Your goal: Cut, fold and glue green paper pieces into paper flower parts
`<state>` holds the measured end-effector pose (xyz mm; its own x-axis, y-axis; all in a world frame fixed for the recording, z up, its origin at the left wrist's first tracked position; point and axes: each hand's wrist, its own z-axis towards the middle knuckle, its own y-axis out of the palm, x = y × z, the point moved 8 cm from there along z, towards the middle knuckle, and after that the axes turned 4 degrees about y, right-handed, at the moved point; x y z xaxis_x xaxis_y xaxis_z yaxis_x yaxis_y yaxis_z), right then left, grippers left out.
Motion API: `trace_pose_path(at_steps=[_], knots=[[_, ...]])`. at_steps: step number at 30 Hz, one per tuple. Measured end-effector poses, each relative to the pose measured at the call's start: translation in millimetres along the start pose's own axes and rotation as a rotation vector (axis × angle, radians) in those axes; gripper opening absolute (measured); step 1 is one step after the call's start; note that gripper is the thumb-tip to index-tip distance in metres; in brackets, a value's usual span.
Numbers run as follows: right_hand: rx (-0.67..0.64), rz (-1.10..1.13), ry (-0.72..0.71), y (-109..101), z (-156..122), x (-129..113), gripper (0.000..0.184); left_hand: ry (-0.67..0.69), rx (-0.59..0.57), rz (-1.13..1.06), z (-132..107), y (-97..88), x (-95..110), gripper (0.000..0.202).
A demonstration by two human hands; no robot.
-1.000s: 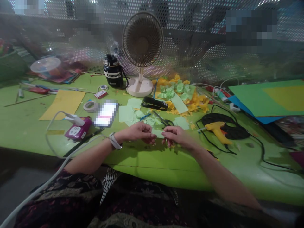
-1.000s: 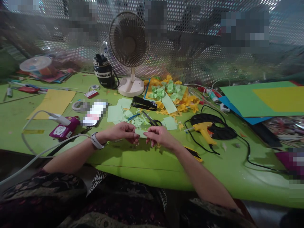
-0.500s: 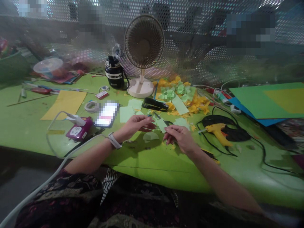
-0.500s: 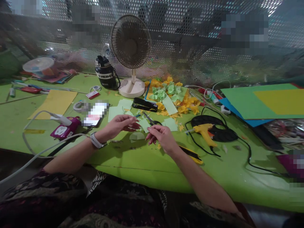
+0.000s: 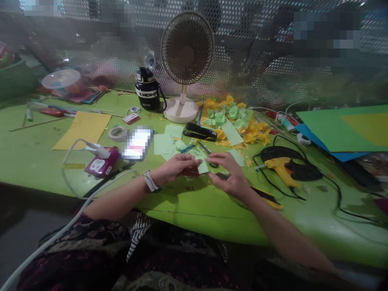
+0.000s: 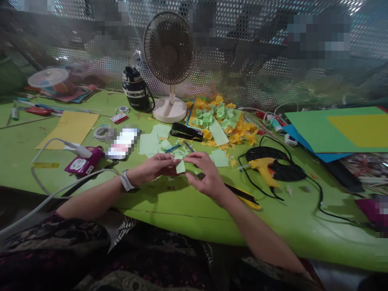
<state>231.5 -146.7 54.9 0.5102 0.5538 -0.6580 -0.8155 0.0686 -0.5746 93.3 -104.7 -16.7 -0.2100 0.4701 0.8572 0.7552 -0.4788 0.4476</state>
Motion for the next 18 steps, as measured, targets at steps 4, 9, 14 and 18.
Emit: trace_pose_path(at_steps=[4, 9, 14, 18], knots=[[-0.033, -0.012, -0.152, 7, -3, -5, 0.020, -0.028, -0.034, 0.044, 0, 3.3, -5, 0.031], [-0.015, 0.020, -0.146, 9, -6, -1, 0.017, 0.024, -0.072, 0.166, 2, 6.6, -7, 0.033], [0.071, 0.153, 0.094, 8, -2, 12, 0.007, 0.110, -0.123, 0.237, 1, 11.2, -6, 0.032], [0.039, 0.304, 0.305, 15, -2, 25, 0.020, 0.109, -0.161, 0.227, 0, 14.2, -6, 0.029]])
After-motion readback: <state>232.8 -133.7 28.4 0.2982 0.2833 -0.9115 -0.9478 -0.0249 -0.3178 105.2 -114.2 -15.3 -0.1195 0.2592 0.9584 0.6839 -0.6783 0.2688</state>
